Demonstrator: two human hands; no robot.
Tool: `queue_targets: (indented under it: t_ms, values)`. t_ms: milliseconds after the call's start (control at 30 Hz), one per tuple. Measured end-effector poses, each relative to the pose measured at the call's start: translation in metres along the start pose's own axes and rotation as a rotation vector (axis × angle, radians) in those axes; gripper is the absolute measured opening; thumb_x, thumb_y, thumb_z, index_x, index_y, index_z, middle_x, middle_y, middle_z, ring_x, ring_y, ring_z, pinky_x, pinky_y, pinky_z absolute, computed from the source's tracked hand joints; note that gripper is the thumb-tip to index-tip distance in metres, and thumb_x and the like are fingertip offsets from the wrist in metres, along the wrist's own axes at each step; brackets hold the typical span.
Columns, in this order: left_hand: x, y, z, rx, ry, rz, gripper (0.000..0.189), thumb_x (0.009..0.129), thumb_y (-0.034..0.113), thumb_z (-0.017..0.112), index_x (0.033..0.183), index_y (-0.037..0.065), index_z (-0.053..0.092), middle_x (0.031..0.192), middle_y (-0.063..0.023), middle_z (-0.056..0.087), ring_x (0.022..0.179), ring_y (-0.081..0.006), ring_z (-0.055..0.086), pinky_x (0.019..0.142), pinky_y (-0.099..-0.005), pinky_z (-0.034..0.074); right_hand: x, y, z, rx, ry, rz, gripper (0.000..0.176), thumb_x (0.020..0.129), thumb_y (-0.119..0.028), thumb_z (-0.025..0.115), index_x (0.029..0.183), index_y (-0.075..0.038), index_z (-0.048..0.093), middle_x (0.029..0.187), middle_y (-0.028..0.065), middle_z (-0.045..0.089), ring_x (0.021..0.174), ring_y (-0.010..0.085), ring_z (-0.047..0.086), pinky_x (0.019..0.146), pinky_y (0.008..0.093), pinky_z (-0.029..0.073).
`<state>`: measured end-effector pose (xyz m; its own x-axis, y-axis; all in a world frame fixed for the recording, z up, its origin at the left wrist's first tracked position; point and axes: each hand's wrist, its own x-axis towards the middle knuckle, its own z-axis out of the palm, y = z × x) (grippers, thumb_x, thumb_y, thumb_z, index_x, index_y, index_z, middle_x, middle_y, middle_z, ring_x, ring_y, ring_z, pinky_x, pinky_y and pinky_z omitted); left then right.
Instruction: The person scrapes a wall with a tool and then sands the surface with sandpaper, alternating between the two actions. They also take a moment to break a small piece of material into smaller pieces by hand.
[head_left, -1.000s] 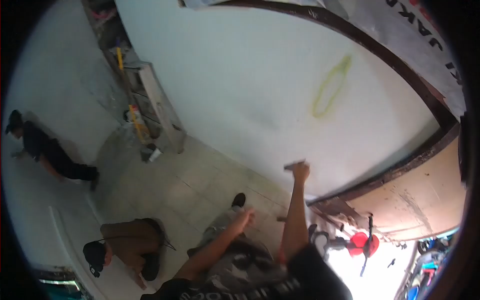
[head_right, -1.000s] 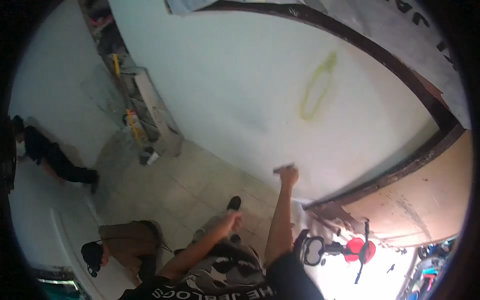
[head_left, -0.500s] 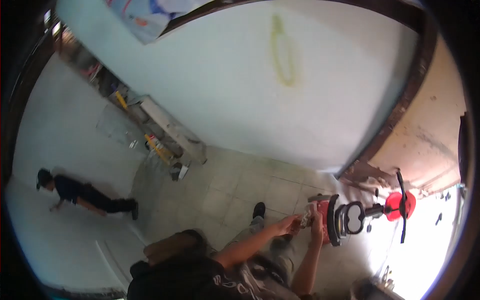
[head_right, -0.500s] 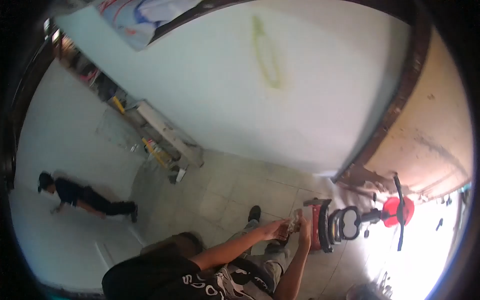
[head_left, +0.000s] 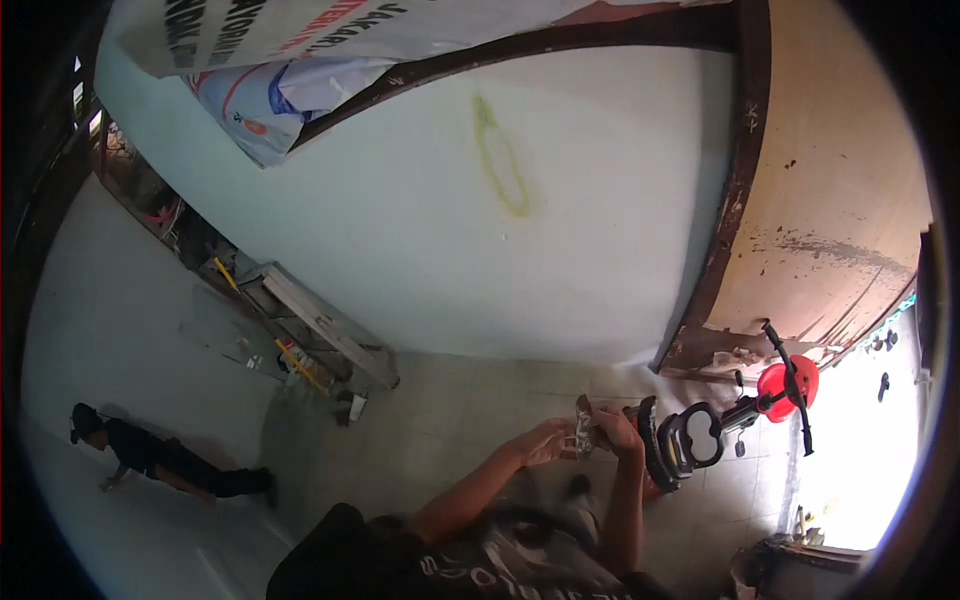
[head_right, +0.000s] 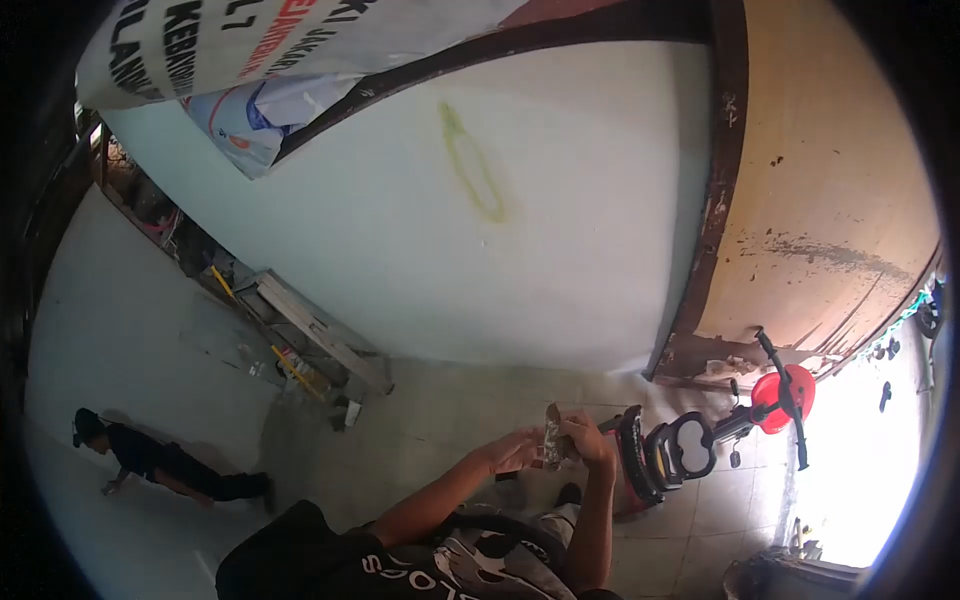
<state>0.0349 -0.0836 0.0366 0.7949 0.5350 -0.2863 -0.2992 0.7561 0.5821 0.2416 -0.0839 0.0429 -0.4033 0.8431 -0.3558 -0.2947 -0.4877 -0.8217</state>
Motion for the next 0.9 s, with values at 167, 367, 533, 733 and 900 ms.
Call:
queue_targets:
  t_ms: [167, 367, 533, 733, 900]
  values:
    - [0.029, -0.016, -0.023, 0.027, 0.121, 0.083, 0.046, 0.096, 0.031, 0.060, 0.130, 0.002, 0.050, 0.123, -0.0086, 0.059, 0.107, -0.0195, 0.062, 0.092, -0.0391, 0.053, 0.016, 0.040, -0.032, -0.589, 0.073, -0.529, 0.018, 0.083, -0.010, 0.057, 0.082, 0.005, 0.066, 0.066, 0.0049, 0.062, 0.059, 0.0116, 0.057, 0.052, 0.0278, 0.043]
    - [0.055, 0.007, -0.054, 0.331, 0.236, -0.131, 0.040, 0.093, 0.031, 0.065, 0.122, 0.004, 0.056, 0.109, -0.0052, 0.064, 0.098, -0.0162, 0.065, 0.083, -0.0327, 0.055, 0.001, 0.046, -0.005, -0.408, 0.465, -0.412, 0.017, 0.080, -0.010, 0.065, 0.088, 0.004, 0.069, 0.066, 0.0015, 0.062, 0.060, 0.0085, 0.054, 0.055, 0.0265, 0.043]
    - [0.051, 0.013, -0.051, -0.038, 0.201, -0.022, 0.035, 0.092, 0.028, 0.066, 0.118, 0.006, 0.058, 0.106, -0.0057, 0.065, 0.090, -0.0161, 0.065, 0.076, -0.0335, 0.054, 0.038, 0.056, -0.003, -0.306, 0.705, -0.364, 0.020, 0.080, -0.017, 0.067, 0.084, 0.002, 0.069, 0.065, 0.0043, 0.062, 0.053, 0.0099, 0.054, 0.049, 0.0271, 0.043]
    - [0.054, 0.137, -0.042, 0.443, 0.853, 0.526, 0.019, 0.083, 0.018, 0.071, 0.097, 0.007, 0.064, 0.088, -0.0041, 0.063, 0.078, -0.0154, 0.061, 0.066, -0.0319, 0.049, 0.073, 0.009, 0.015, -0.142, 0.684, -0.269, 0.033, 0.088, -0.025, 0.062, 0.100, 0.005, 0.066, 0.073, 0.0102, 0.068, 0.052, 0.0127, 0.060, 0.046, 0.0261, 0.043]
    - [0.049, 0.324, 0.050, 1.053, 0.856, 1.491, 0.027, 0.088, 0.020, 0.071, 0.087, 0.002, 0.051, 0.081, -0.0047, 0.054, 0.072, -0.0112, 0.048, 0.064, -0.0299, 0.043, 0.158, 0.065, -0.008, -0.186, 0.748, -0.129, 0.031, 0.089, -0.023, 0.058, 0.098, 0.005, 0.066, 0.073, 0.0126, 0.069, 0.050, 0.0155, 0.061, 0.046, 0.0287, 0.045]
